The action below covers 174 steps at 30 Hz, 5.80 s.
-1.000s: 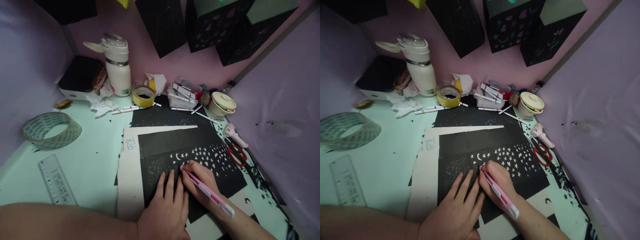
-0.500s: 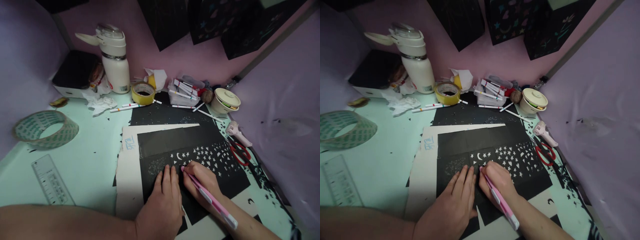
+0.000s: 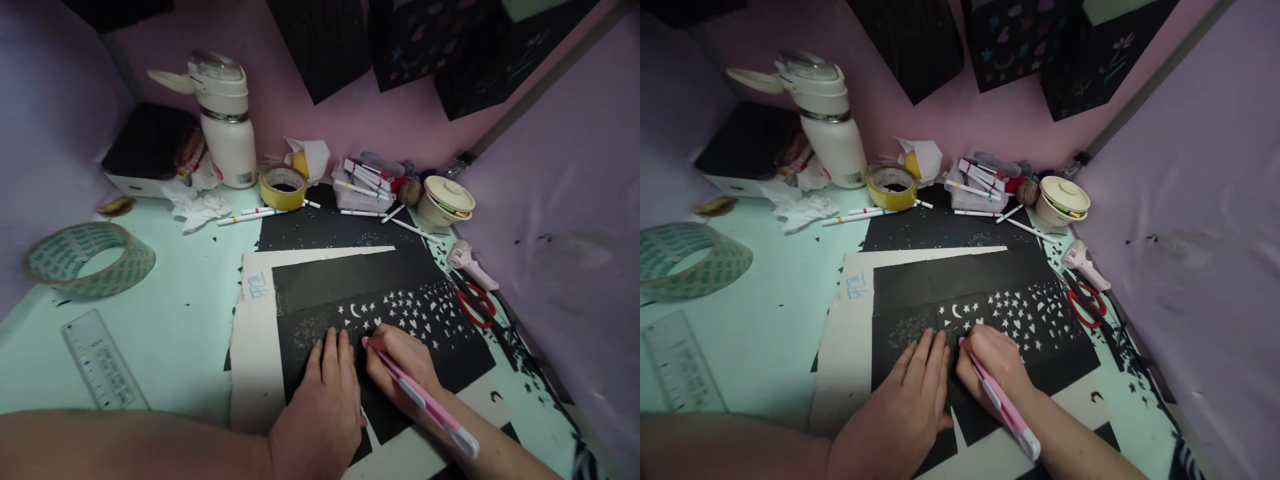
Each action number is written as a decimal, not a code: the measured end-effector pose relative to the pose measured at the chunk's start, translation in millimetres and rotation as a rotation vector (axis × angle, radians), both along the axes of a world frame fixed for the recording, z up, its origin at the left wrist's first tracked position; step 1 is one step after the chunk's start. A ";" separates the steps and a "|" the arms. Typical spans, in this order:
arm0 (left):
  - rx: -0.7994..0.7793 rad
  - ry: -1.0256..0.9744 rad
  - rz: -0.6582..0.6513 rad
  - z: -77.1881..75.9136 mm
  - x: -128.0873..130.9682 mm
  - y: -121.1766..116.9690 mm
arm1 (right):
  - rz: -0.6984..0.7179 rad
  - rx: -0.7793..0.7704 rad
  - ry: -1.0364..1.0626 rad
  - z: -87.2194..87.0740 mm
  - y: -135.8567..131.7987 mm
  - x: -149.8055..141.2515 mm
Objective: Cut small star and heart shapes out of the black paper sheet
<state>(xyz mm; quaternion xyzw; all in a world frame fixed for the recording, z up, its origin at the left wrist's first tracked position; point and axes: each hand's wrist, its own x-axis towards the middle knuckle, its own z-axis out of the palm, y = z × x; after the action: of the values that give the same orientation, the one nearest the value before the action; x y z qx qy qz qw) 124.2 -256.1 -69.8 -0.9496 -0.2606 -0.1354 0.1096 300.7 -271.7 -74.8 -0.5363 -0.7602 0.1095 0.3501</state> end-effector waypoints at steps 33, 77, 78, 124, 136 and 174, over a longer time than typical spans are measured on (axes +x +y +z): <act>0.032 -0.012 -0.029 -1.6 1.9 3.1 | -0.006 0.007 -0.006 -4.9 4.1 0.6; 0.021 0.041 -0.040 2.5 0.5 2.3 | -0.186 -0.235 0.224 6.6 3.7 5.6; 0.021 0.039 -0.040 2.4 0.8 2.3 | -0.178 -0.232 0.223 5.7 3.5 5.5; 0.024 0.030 -0.037 0.6 1.3 1.4 | -0.078 -0.297 0.246 4.0 2.6 10.6; 0.020 0.033 -0.041 -0.5 0.8 -0.5 | -0.003 -0.288 0.217 1.5 3.6 13.2; 0.072 0.110 -0.081 -4.7 -4.9 3.4 | 0.025 -0.223 0.362 10.7 13.6 25.1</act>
<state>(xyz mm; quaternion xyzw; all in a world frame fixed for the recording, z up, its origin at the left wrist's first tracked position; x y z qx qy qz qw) 119.3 -252.7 -74.5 -0.9608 -0.2107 -0.0964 0.1522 325.8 -258.1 -64.1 -0.5339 -0.6746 0.2916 0.4181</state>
